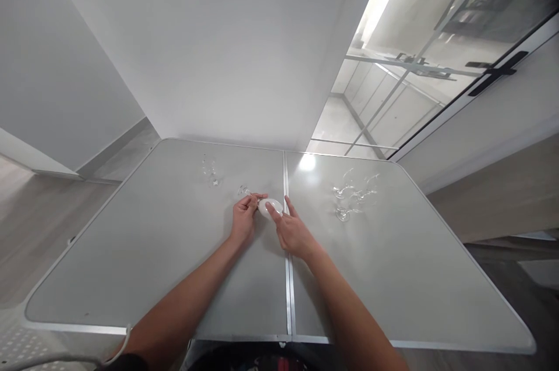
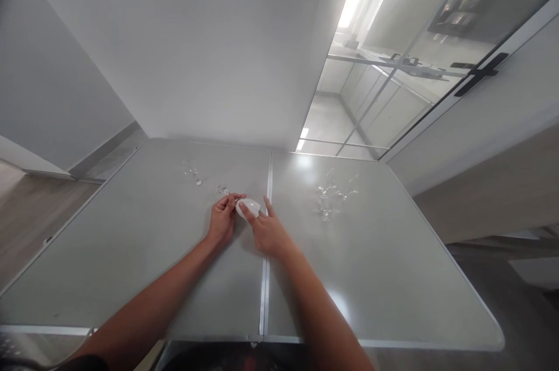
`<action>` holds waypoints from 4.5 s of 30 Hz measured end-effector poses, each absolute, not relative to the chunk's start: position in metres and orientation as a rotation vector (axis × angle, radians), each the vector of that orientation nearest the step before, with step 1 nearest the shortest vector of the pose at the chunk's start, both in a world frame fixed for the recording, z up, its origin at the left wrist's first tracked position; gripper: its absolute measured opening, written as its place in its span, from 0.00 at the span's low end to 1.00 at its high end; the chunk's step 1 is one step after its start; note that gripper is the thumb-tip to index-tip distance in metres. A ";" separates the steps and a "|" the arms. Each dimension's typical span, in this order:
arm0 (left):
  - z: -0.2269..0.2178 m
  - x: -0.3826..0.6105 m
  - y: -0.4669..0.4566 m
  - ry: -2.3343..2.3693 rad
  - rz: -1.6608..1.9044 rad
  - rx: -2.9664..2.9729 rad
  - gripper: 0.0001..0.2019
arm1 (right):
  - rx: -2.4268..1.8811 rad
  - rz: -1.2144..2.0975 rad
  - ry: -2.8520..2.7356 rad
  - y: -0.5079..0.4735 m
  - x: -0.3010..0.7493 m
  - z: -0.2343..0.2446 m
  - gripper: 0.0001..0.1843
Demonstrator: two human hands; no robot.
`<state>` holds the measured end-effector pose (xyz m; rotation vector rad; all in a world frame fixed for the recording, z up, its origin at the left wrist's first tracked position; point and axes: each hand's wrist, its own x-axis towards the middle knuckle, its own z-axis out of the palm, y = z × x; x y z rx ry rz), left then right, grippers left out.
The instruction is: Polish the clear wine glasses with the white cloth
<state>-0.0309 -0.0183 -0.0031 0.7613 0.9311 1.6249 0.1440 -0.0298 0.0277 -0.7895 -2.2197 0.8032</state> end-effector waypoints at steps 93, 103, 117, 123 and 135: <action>0.023 -0.015 -0.042 0.892 0.965 1.464 0.25 | -0.828 1.738 -0.643 -0.017 0.146 0.046 0.16; 0.015 -0.013 -0.035 1.150 1.158 1.348 0.17 | -0.992 0.777 -1.661 -0.036 0.124 0.043 0.20; 0.011 -0.036 -0.033 1.160 0.803 2.149 0.09 | -1.247 1.510 -1.252 0.002 0.166 0.055 0.13; 0.022 -0.018 -0.034 1.041 1.052 1.549 0.20 | -0.936 1.685 -0.471 -0.009 0.137 0.044 0.13; 0.015 -0.019 -0.033 1.278 1.329 1.221 0.17 | -0.957 1.288 -1.187 -0.034 0.104 0.032 0.13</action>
